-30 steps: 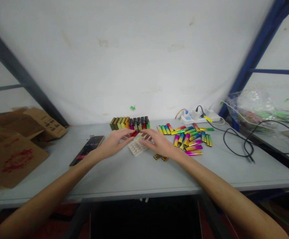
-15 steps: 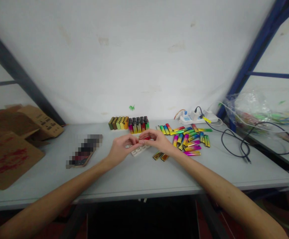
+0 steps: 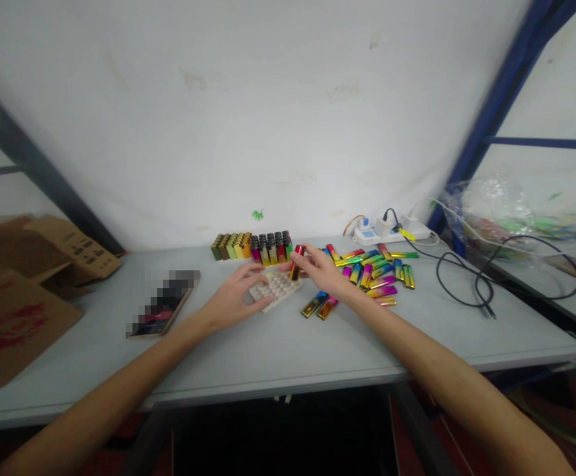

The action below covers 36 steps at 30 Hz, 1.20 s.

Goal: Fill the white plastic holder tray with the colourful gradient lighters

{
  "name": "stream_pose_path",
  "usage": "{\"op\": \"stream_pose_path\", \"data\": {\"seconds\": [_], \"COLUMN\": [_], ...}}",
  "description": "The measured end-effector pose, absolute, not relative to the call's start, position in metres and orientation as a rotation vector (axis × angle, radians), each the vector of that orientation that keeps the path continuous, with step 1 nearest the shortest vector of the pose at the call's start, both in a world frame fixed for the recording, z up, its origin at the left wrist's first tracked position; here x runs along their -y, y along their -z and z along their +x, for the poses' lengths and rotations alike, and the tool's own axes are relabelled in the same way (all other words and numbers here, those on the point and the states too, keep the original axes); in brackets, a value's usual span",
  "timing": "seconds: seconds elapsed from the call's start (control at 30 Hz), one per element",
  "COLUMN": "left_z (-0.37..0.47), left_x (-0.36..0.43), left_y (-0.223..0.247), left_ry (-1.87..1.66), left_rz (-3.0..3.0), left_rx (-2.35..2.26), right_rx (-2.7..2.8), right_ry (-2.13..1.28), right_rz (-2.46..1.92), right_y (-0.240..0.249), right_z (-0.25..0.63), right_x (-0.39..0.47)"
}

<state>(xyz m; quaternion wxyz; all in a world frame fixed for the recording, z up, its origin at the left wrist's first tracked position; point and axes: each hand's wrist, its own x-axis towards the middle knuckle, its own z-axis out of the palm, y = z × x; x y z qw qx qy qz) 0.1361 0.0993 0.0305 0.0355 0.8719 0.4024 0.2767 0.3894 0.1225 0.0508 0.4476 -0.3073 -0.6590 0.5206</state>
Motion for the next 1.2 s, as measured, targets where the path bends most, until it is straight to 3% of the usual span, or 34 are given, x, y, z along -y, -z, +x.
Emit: {"op": "stream_pose_path", "data": {"seconds": [0.13,0.43,1.2], "left_z": [0.127,0.13,0.113], "left_x": [-0.103,-0.115,-0.123], "left_y": [-0.025,-0.036,-0.021], "left_ry": [-0.608,-0.45,-0.612], "left_rz": [2.753,2.807,2.674], "left_rx": [-1.269,-1.036,-1.278], "right_rx": [1.677,1.554,1.312], "right_ry": [-1.23,-1.312,-1.432], "right_rz": [-0.723,-0.848,-0.84], "right_y": [-0.043,-0.029,-0.039], "right_z": [0.387,0.381,0.391], "right_x": [-0.126,-0.132,-0.139]}}
